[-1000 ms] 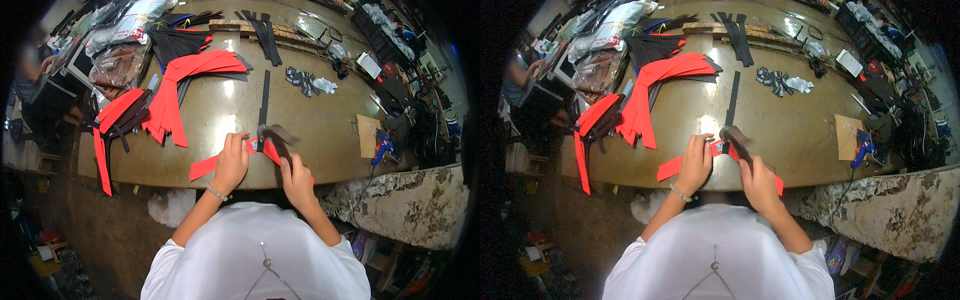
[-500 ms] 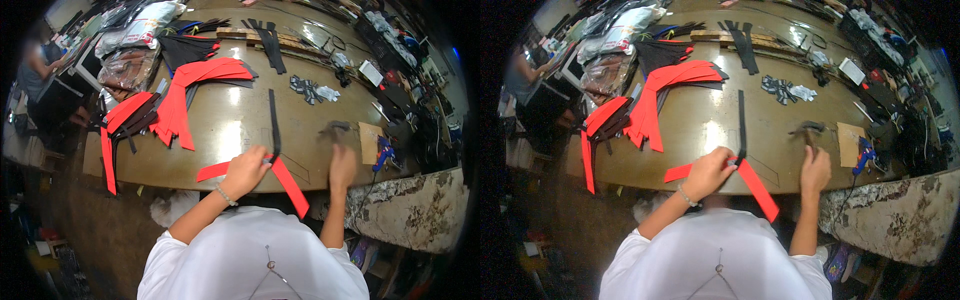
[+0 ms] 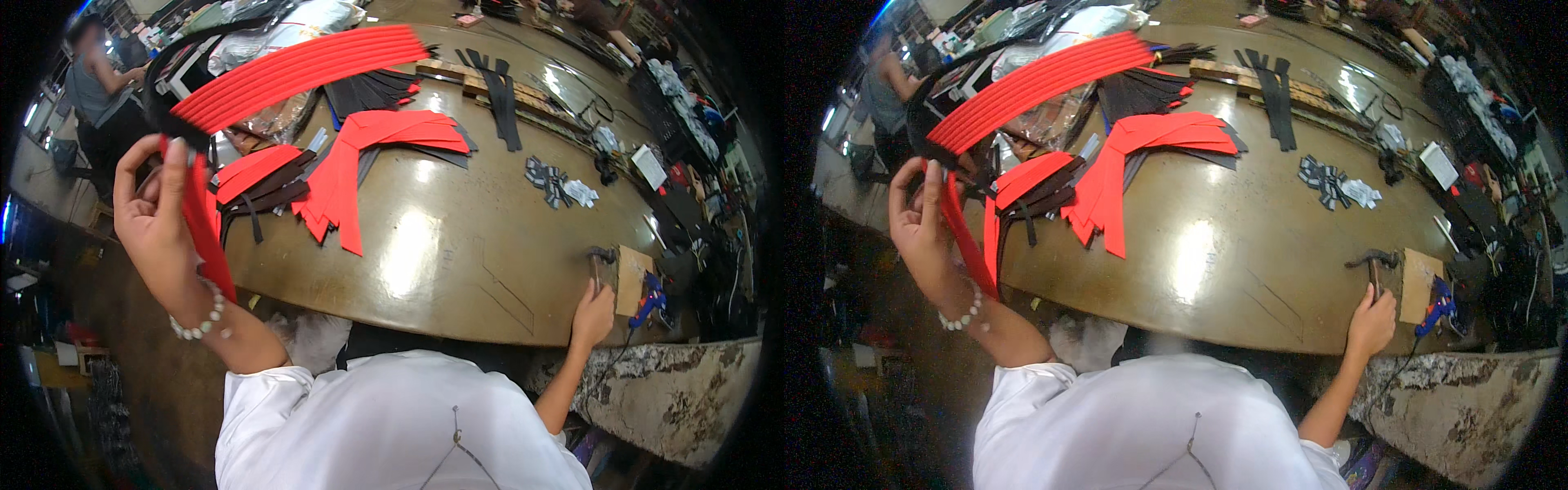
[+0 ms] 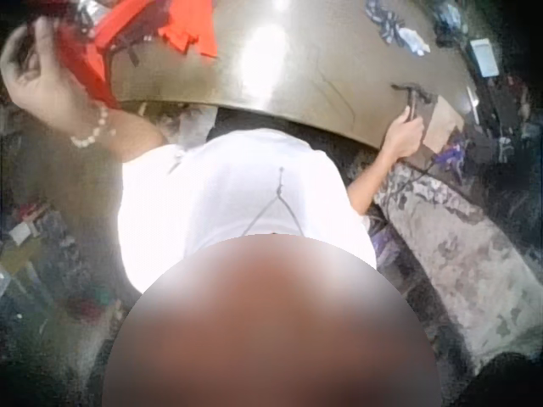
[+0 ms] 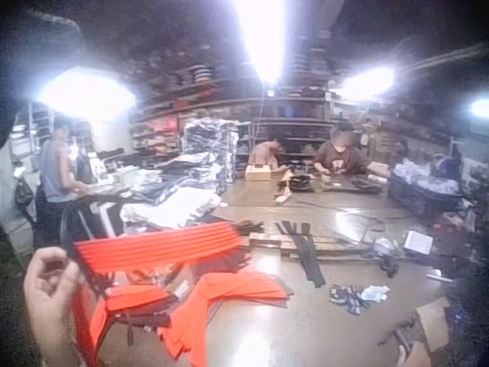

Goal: The person assembles straps by applying hot glue to black fabric strips, attaching red fabric pieces, and securing small metal buckles with a hammer. The process is repeated multiple times on a cluttered workbench.

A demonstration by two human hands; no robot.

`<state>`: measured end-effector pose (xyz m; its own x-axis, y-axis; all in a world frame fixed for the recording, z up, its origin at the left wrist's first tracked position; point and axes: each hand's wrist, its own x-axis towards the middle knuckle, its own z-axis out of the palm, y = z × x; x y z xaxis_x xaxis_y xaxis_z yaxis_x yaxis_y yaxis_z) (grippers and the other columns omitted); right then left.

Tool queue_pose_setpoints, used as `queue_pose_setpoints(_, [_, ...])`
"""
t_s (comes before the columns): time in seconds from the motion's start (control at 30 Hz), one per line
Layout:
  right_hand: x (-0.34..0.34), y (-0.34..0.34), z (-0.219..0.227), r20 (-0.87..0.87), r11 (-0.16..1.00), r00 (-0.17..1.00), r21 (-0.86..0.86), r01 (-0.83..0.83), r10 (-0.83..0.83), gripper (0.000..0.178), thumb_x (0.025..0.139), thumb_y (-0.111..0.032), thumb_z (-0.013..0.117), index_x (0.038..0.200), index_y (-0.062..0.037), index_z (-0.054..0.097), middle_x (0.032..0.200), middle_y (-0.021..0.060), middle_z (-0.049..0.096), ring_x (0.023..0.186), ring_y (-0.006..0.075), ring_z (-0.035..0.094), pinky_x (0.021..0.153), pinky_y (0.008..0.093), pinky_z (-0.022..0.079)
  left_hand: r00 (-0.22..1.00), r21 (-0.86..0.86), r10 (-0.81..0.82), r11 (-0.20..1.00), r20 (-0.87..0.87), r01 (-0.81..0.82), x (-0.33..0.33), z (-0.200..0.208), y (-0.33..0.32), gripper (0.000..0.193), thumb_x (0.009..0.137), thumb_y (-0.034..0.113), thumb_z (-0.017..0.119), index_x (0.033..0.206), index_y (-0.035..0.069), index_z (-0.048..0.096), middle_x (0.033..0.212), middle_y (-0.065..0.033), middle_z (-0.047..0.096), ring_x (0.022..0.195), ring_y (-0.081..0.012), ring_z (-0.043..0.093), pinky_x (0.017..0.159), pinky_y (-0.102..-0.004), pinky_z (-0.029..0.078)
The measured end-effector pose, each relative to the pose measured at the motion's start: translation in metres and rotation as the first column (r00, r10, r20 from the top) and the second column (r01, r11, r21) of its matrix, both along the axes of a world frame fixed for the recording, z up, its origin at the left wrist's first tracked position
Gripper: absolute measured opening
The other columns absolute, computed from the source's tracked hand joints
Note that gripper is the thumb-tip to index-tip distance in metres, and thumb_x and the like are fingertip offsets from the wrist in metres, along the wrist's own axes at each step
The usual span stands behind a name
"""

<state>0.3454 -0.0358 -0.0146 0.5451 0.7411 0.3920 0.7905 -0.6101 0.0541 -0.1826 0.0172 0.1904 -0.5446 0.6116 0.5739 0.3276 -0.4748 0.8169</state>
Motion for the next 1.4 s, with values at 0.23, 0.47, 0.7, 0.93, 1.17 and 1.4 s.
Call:
queue_pose_setpoints(0.23, [0.008, -0.002, -0.001, -0.046, 0.998, 0.997, 0.006, -0.066, 0.066, 0.043, 0.099, -0.041, 0.051, 0.11, -0.0004, 0.058, 0.099, 0.0171, 0.062, 0.093, 0.0362, 0.063, 0.078, 0.0467, 0.049, 0.908, -0.547, 0.118, 0.764, -0.402, -0.341, -0.173, -0.155, 0.054, 0.033, 0.088, 0.028, 0.074, 0.11, 0.005, 0.07, 0.095, -0.0055, 0.07, 0.086, -0.0139, 0.063, 0.081, -0.0282, 0.048])
queue_pose_setpoints(0.47, [-0.021, 0.071, 0.027, -0.026, 0.793, 0.843, 0.356, -0.494, 0.537, 0.041, 0.093, -0.025, 0.063, 0.125, -0.0005, 0.056, 0.115, 0.0218, 0.059, 0.103, 0.0372, 0.058, 0.092, 0.0444, 0.045, 0.876, -0.3, 0.304, 0.854, -0.374, -0.425, -0.116, -0.167, 0.038, 0.032, 0.091, 0.026, 0.071, 0.114, 0.004, 0.069, 0.09, -0.0043, 0.061, 0.085, -0.0173, 0.057, 0.078, -0.0332, 0.047])
queue_pose_setpoints(0.7, [-0.095, 0.265, -0.002, -0.328, 0.681, 0.6, 0.435, -0.589, 0.729, 0.031, 0.088, -0.024, 0.069, 0.098, 0.0058, 0.066, 0.097, 0.0262, 0.063, 0.086, 0.0418, 0.062, 0.077, 0.0465, 0.05, 0.793, -0.397, -0.135, 0.808, 0.595, 0.436, 0.099, -0.193, -0.04, 0.028, 0.093, 0.006, 0.065, 0.121, 0.004, 0.058, 0.073, 0.0103, 0.034, 0.059, 0.001, 0.033, 0.05, -0.0154, 0.028])
queue_pose_setpoints(0.93, [-0.109, 0.293, -0.003, -0.3, 0.793, 0.735, 0.28, -0.542, 0.608, 0.03, 0.083, -0.021, 0.073, 0.085, 0.0068, 0.064, 0.092, 0.0286, 0.063, 0.088, 0.0472, 0.062, 0.079, 0.0512, 0.05, 0.904, -0.385, -0.3, 0.829, 0.305, 0.405, 0.118, -0.203, -0.053, 0.022, 0.092, 0.004, 0.065, 0.113, 0.002, 0.064, 0.072, 0.0069, 0.034, 0.063, -0.0033, 0.03, 0.056, -0.0202, 0.029])
queue_pose_setpoints(1.17, [-0.102, 0.292, 0.007, -0.246, 0.793, 0.759, 0.295, -0.533, 0.602, 0.026, 0.085, -0.022, 0.071, 0.084, 0.0036, 0.065, 0.085, 0.0251, 0.067, 0.081, 0.0449, 0.065, 0.071, 0.0488, 0.052, 0.956, -0.397, -0.293, 0.874, 0.031, 0.281, 0.126, -0.202, -0.052, 0.02, 0.09, 0.003, 0.066, 0.11, 0.004, 0.067, 0.071, 0.0039, 0.034, 0.061, -0.0054, 0.031, 0.054, -0.0215, 0.029])
queue_pose_setpoints(1.4, [-0.075, 0.3, 0.005, -0.63, 0.812, 0.512, 0.461, -0.359, 0.584, 0.031, 0.082, -0.03, 0.075, 0.088, 0.0011, 0.073, 0.08, 0.0168, 0.072, 0.071, 0.0262, 0.07, 0.068, 0.0379, 0.053, 0.884, -0.296, -0.318, 0.856, 0.343, 0.423, 0.122, -0.199, -0.051, 0.015, 0.091, 0.001, 0.065, 0.106, 0.002, 0.066, 0.067, 0.0107, 0.028, 0.06, -0.001, 0.025, 0.055, -0.018, 0.022])
